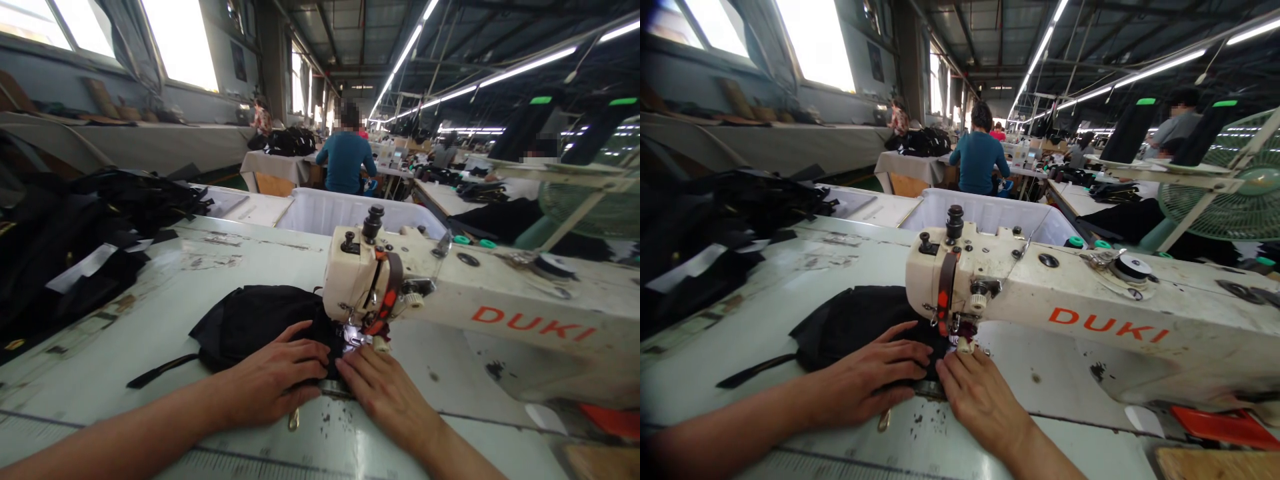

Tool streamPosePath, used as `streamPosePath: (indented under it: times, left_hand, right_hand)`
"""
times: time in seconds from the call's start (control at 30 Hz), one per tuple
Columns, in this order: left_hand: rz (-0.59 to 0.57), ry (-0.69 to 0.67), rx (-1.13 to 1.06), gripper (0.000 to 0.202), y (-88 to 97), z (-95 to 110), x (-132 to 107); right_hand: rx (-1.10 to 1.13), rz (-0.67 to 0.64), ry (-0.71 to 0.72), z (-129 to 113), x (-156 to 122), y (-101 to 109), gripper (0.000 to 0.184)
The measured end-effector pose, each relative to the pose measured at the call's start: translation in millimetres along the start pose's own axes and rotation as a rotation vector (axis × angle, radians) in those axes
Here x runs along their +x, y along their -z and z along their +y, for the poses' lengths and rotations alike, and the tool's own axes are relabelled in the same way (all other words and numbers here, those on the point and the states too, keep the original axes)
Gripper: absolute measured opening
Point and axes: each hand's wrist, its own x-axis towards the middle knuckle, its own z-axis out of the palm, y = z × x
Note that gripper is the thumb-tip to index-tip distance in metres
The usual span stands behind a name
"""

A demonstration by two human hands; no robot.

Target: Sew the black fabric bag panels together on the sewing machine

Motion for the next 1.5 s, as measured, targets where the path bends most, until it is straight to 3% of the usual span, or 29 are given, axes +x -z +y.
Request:
streamPosePath:
  times: [0.23,0.33,0.43,0.6,0.7,0.87,1.07,1.5]
  left_hand:
    - [0.002,-0.011,0.028,0.022,0.6,1.5,1.3]
    - [-0.037,-0.021,0.008,0.023,3.0,2.1,1.9]
    - [-0.060,-0.037,0.005,0.020,6.7,4.4,4.2]
    - [-0.065,-0.020,0.033,0.012,10.3,8.5,7.5]
    - [-0.056,-0.023,0.051,0.011,8.0,7.8,6.1]
    - [-0.025,0.014,-0.011,0.013,0.8,3.0,0.8]
    - [0.011,0.078,-0.042,0.035,-2.7,1.4,-1.0]
    - [0.035,0.093,0.071,0.019,-8.2,-1.2,3.0]
  right_hand:
    - [0.229,0.032,-0.139,-1.0,2.9,0.9,0.013]
    - [0.350,0.046,-0.224,1.9,-0.2,2.7,0.012]
    - [0.307,0.102,-0.297,5.3,-2.8,0.8,0.019]
    - [0.133,-0.085,-0.228,4.9,-2.5,-6.1,0.055]
    - [0.113,-0.141,-0.248,1.9,-0.7,-6.2,0.052]
    - [0.166,-0.119,-0.262,-0.1,-0.7,-0.9,0.042]
    - [0.224,-0.065,-0.265,-0.5,-3.3,1.6,0.033]
    - [0.295,-0.097,-0.275,4.1,-2.2,2.1,0.036]
